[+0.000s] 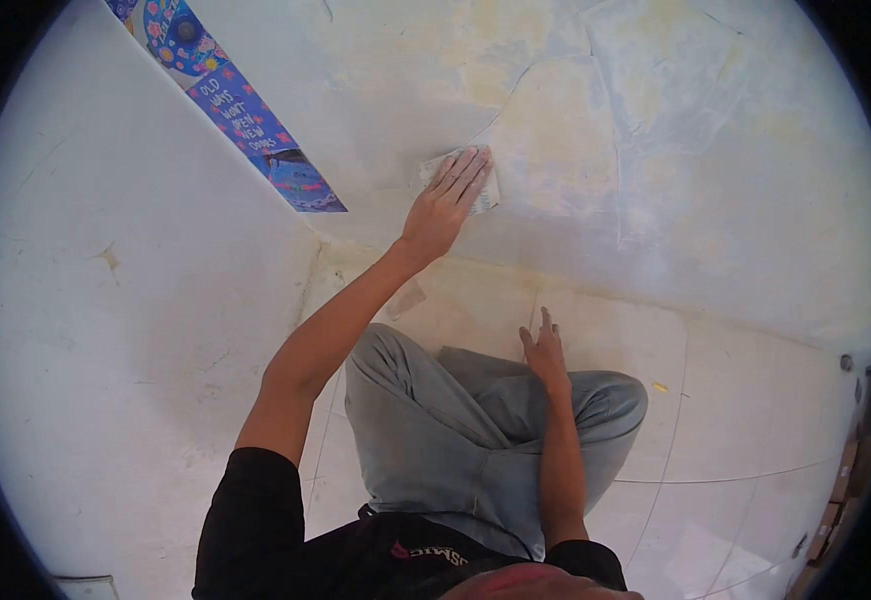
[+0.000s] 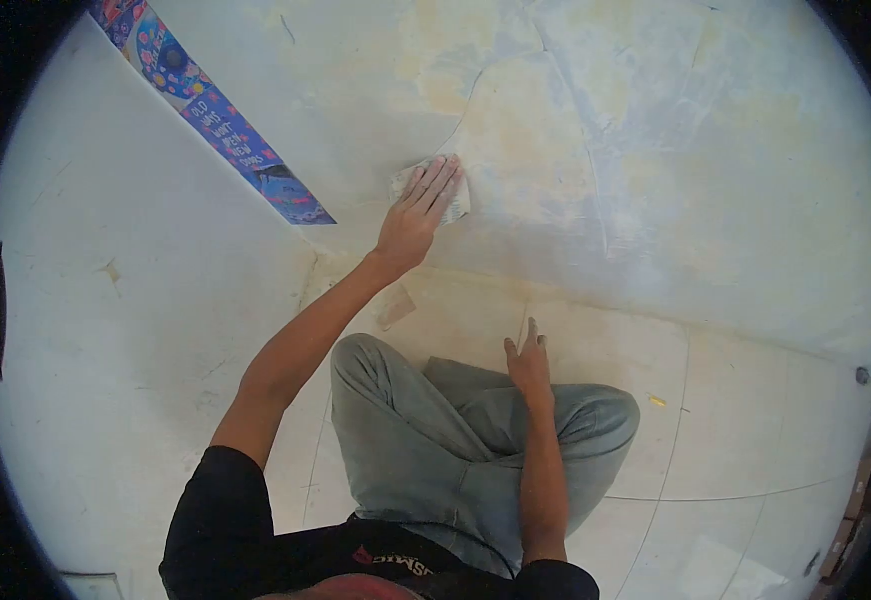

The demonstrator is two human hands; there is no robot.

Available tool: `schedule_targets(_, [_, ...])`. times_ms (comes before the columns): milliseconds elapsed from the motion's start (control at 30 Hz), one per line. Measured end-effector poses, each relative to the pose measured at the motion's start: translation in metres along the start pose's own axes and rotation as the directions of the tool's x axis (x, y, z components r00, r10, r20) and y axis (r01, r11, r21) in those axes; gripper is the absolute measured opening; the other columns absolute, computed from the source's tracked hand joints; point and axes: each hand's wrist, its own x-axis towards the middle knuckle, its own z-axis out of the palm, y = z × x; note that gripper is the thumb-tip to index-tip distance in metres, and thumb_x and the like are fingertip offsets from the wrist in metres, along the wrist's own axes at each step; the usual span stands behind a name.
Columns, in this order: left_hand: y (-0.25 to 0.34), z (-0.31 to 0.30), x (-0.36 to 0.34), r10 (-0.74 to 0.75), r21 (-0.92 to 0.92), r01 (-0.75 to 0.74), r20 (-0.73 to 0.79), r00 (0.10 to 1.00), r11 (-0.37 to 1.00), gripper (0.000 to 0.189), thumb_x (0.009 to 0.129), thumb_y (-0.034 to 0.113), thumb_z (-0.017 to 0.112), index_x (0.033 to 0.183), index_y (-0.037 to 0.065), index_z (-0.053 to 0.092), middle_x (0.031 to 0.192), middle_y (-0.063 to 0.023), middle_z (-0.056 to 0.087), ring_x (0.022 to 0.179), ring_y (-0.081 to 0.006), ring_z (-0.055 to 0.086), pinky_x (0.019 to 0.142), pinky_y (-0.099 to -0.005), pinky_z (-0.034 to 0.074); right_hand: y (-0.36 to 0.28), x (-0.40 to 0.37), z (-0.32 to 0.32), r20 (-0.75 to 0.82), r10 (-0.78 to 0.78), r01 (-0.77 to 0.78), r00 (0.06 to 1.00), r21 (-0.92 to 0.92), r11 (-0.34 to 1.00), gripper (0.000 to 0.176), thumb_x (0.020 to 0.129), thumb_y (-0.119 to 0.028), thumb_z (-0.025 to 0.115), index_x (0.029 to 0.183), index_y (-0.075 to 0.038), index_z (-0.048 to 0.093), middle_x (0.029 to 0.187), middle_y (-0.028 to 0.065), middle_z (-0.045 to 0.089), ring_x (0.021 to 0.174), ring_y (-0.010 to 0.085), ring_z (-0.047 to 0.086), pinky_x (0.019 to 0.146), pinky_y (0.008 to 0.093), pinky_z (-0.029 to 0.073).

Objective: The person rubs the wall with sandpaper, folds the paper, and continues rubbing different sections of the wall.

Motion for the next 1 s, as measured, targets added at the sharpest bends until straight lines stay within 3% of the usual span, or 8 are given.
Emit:
schedule_targets(100, [0.004, 0.008, -0.004, -0.035, 0.045, 0.034, 0.017, 0.999, 0.998, 0.069, 0.081, -0.001, 0.051, 0.146, -0.008, 0.032, 0.156, -0.0174, 0.03, 0.147, -0.0299, 0.025, 0.121, -0.0421, 0.021, -0.002, -0.004, -0.005, -0.009, 0.026, -0.026, 1.0, -0.009, 1.0, 0.073, 0.095, -0.03, 0.059, 0.152, -0.002, 0.024, 0.134, 0.04, 0.041, 0.12, 0.0526, 0.049, 0.102, 0.0515, 0.042])
schedule_targets(267, [0.012, -0.009, 0.017, -0.029, -0.069, 0.026, -0.052, 0.998, 0.997, 0.072, 0.075, -0.01, 0.048, 0.146, -0.007, 0.034, 0.155, -0.0202, 0.032, 0.146, -0.0338, 0.027, 0.119, -0.047, 0.023, 0.001, 0.003, 0.0, -0.008, -0.02, 0.02, 1.0, -0.016, 1.0, 0.073, 0.095, -0.032, 0.06, 0.152, -0.004, 0.023, 0.134, 0.038, 0.042, 0.121, 0.0516, 0.049, 0.102, 0.0521, 0.042])
schedule_targets(367, [0.007, -0.001, 0.0, -0.055, -0.086, 0.054, -0.011, 0.998, 0.995, 0.072, 0.075, -0.01, 0.047, 0.146, -0.007, 0.034, 0.155, -0.0204, 0.032, 0.146, -0.0341, 0.027, 0.119, -0.0474, 0.023, -0.002, 0.0, 0.002, -0.007, -0.018, 0.018, 1.0, -0.029, 0.999, 0.073, 0.095, -0.032, 0.059, 0.152, -0.004, 0.024, 0.134, 0.038, 0.042, 0.12, 0.0519, 0.049, 0.101, 0.0522, 0.042])
schedule_targets(567, [0.011, -0.011, 0.027, -0.054, -0.078, 0.047, -0.096, 0.994, 0.996, 0.072, 0.076, -0.01, 0.048, 0.146, -0.007, 0.033, 0.155, -0.0203, 0.032, 0.146, -0.0334, 0.027, 0.119, -0.047, 0.023, -0.007, -0.001, -0.007, -0.016, -0.004, 0.004, 1.0, 0.025, 1.0, 0.072, 0.094, -0.031, 0.059, 0.151, -0.002, 0.025, 0.134, 0.0398, 0.041, 0.12, 0.0532, 0.048, 0.1, 0.0517, 0.042])
schedule_targets(900, [0.011, 0.001, 0.0, -0.083, -0.088, 0.077, -0.067, 0.994, 0.993, 0.073, 0.076, -0.01, 0.048, 0.147, -0.006, 0.033, 0.156, -0.0195, 0.031, 0.146, -0.0334, 0.026, 0.119, -0.048, 0.022, -0.006, -0.002, -0.004, -0.018, 0.007, -0.008, 1.0, -0.032, 0.999, 0.071, 0.094, -0.029, 0.058, 0.15, -0.001, 0.025, 0.133, 0.0401, 0.041, 0.121, 0.0538, 0.048, 0.102, 0.0519, 0.042])
schedule_targets(1000, [0.008, -0.007, 0.002, -0.052, 0.058, 0.051, 0.007, 0.999, 0.997, 0.068, 0.079, -0.005, 0.051, 0.145, -0.009, 0.034, 0.153, -0.0218, 0.035, 0.145, -0.0339, 0.03, 0.119, -0.0448, 0.024, -0.005, 0.001, -0.003, -0.002, -0.012, 0.012, 1.0, 0.004, 1.0, 0.071, 0.094, -0.03, 0.058, 0.151, -0.002, 0.025, 0.134, 0.04, 0.041, 0.121, 0.0541, 0.047, 0.102, 0.0514, 0.041])
